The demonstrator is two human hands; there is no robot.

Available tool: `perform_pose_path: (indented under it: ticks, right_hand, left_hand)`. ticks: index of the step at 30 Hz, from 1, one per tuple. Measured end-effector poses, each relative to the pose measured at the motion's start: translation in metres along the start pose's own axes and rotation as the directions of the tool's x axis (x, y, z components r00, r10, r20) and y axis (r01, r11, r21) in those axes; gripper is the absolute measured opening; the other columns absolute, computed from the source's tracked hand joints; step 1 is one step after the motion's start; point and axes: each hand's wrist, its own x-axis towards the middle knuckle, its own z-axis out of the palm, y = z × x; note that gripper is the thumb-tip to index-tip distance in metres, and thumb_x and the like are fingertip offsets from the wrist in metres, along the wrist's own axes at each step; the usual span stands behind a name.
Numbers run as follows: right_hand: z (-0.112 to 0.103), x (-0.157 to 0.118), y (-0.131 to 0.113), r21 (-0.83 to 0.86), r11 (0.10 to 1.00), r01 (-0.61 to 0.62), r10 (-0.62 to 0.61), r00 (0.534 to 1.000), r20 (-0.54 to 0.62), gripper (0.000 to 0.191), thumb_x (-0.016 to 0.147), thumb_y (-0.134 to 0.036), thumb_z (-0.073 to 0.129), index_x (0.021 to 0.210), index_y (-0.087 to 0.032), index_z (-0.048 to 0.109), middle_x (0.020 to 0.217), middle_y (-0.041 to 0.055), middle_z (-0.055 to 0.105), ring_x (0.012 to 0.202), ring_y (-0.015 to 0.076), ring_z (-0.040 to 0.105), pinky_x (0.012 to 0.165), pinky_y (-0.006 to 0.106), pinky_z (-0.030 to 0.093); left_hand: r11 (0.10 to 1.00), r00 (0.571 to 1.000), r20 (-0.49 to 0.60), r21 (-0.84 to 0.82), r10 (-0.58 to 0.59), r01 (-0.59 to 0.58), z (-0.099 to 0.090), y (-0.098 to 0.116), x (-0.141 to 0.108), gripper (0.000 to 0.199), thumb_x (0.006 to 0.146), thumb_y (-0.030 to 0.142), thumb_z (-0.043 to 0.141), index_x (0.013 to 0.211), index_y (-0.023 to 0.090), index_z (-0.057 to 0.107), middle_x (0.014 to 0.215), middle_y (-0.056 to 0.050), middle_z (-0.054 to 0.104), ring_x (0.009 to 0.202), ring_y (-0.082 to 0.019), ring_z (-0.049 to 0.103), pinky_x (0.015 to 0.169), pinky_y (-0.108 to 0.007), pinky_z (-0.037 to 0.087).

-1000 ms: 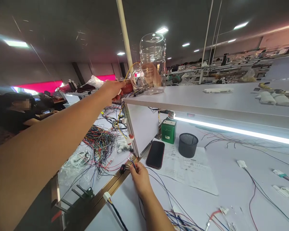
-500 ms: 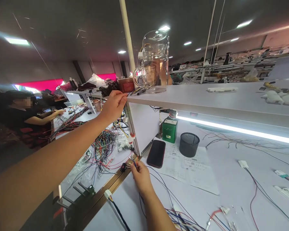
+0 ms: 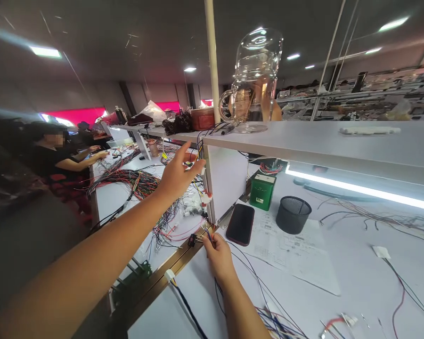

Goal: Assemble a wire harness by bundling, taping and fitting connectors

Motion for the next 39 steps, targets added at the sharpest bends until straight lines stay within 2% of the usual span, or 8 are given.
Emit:
perform_pose_path:
  ticks: [7,10,19,22,25,29,34,39]
  right_hand:
    - [-0.001,-0.001,0.002,-0.016,1.0,0.006,-0.006,1.0,0.009,0.038,0.084,-0.057,0.056,0.074,-0.02,0.053,0.057,-0.0051,0.041,0.053,0.0127,0.036,0.051,0.024,0.03]
    - [0.0,-0.001,0.001,-0.02,1.0,0.003,-0.002,1.0,0.001,0.041,0.082,-0.059,0.056,0.072,-0.02,0.051,0.057,-0.0049,0.041,0.053,0.0131,0.038,0.052,0.025,0.032]
    - [-0.001,-0.002,-0.001,-0.036,0.999,0.004,-0.005,1.0,-0.011,0.04,0.082,-0.058,0.057,0.071,-0.02,0.052,0.055,-0.0046,0.043,0.053,0.0136,0.038,0.052,0.024,0.032]
    - [-0.002,-0.002,0.0,-0.035,0.999,0.009,-0.009,1.0,-0.004,0.039,0.083,-0.057,0.057,0.072,-0.02,0.052,0.055,-0.0052,0.042,0.052,0.0128,0.037,0.05,0.024,0.03]
    - [-0.003,-0.003,-0.001,-0.026,0.999,0.018,-0.018,1.0,-0.003,0.04,0.084,-0.058,0.055,0.073,-0.02,0.053,0.055,-0.0053,0.042,0.051,0.0126,0.037,0.049,0.024,0.031]
    - [-0.003,-0.003,-0.003,-0.025,0.999,0.023,-0.023,1.0,-0.017,0.04,0.083,-0.058,0.057,0.072,-0.019,0.053,0.055,-0.0048,0.042,0.051,0.0126,0.038,0.049,0.025,0.031]
    - [-0.002,-0.004,-0.003,-0.021,1.0,-0.002,0.001,1.0,-0.024,0.039,0.083,-0.057,0.058,0.077,-0.019,0.057,0.055,-0.0043,0.042,0.05,0.0122,0.037,0.046,0.025,0.028]
    - [-0.004,-0.005,-0.004,-0.036,0.999,-0.017,0.017,1.0,-0.002,0.038,0.083,-0.056,0.059,0.071,-0.02,0.055,0.057,-0.0034,0.042,0.049,0.0113,0.034,0.044,0.024,0.027]
  left_hand:
    - [0.984,0.987,-0.054,0.103,0.153,-0.147,0.014,0.009,0.019,0.041,0.088,0.013,0.049,0.128,0.021,0.055,0.107,-0.007,0.067,0.099,-0.021,0.061,0.088,-0.033,0.046]
    - [0.966,0.971,-0.026,0.11,0.236,-0.232,0.014,0.002,0.014,0.04,0.09,0.011,0.042,0.127,0.018,0.057,0.107,-0.009,0.065,0.101,-0.02,0.06,0.09,-0.031,0.045]
    - [0.97,0.974,0.091,0.11,0.209,-0.219,0.005,-0.003,0.005,0.04,0.091,0.011,0.041,0.128,0.012,0.057,0.102,-0.01,0.063,0.095,-0.019,0.059,0.087,-0.031,0.046]
    - [0.977,0.971,0.132,0.047,0.202,-0.209,0.0,-0.008,-0.009,0.041,0.094,0.017,0.041,0.133,0.014,0.05,0.114,-0.012,0.06,0.108,-0.02,0.056,0.096,-0.035,0.044]
    - [0.977,0.973,0.087,-0.025,0.215,-0.213,-0.001,-0.02,-0.048,0.05,0.094,0.031,0.047,0.142,0.019,0.037,0.136,-0.014,0.046,0.131,-0.022,0.038,0.109,-0.04,0.032]
    - [0.988,0.989,0.076,-0.084,-0.123,0.13,0.006,-0.048,-0.124,0.043,0.092,0.036,0.048,0.134,0.024,0.047,0.135,-0.013,0.048,0.129,-0.023,0.042,0.106,-0.041,0.037]
    - [0.791,0.809,0.247,-0.192,-0.534,0.581,0.028,-0.077,-0.183,0.034,0.092,0.043,0.045,0.103,0.021,0.068,0.111,-0.011,0.065,0.112,-0.026,0.056,0.1,-0.04,0.039]
    - [0.555,0.661,0.39,-0.359,-0.641,0.75,0.05,-0.089,-0.194,0.044,0.09,0.055,0.044,0.103,0.021,0.069,0.101,-0.01,0.07,0.1,-0.025,0.061,0.086,-0.035,0.046]
